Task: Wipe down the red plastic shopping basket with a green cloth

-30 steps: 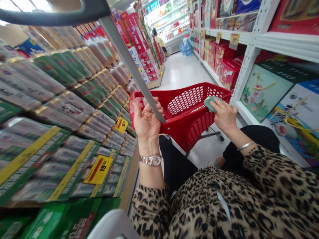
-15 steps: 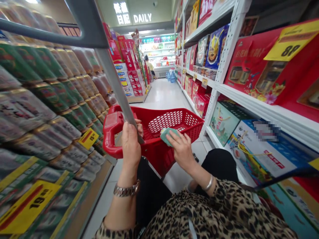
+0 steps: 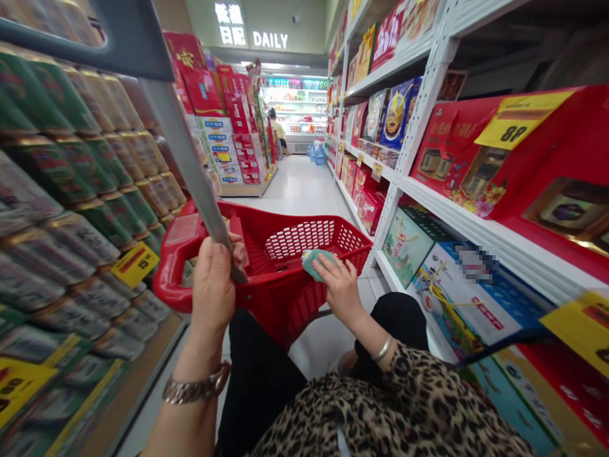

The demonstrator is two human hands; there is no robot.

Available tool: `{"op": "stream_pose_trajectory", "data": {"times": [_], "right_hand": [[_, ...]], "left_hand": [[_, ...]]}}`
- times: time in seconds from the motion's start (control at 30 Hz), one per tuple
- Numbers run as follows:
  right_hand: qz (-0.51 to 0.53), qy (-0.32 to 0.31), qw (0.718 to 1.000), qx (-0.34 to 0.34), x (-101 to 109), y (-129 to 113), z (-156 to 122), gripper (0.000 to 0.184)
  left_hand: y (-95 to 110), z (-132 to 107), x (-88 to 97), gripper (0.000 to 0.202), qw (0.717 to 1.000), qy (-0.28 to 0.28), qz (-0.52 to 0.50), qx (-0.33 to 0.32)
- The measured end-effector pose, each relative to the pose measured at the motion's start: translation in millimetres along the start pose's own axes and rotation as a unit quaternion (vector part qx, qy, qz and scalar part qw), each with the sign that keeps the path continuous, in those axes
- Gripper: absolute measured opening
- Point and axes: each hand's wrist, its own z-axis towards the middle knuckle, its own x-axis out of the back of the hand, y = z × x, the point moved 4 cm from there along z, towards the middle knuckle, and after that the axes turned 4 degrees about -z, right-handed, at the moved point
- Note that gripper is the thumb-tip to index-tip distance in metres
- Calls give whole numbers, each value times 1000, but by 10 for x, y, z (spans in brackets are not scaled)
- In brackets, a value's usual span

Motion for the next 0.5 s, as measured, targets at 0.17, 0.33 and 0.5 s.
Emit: {"op": "stream_pose_trajectory", "data": {"times": [0.17, 0.33, 0.5], "right_hand": [[-56, -48, 995, -74, -131, 645, -32, 62], [-102, -100, 979, -146, -151, 1170, 76, 64], [-106, -151, 964, -194, -143, 1556, 312, 61]], "left_hand": [[-14, 18, 32, 55, 1000, 10, -12, 24], [-22, 17, 24, 54, 1000, 6, -12, 28], [22, 20, -12, 56, 999, 13, -19, 31]]}}
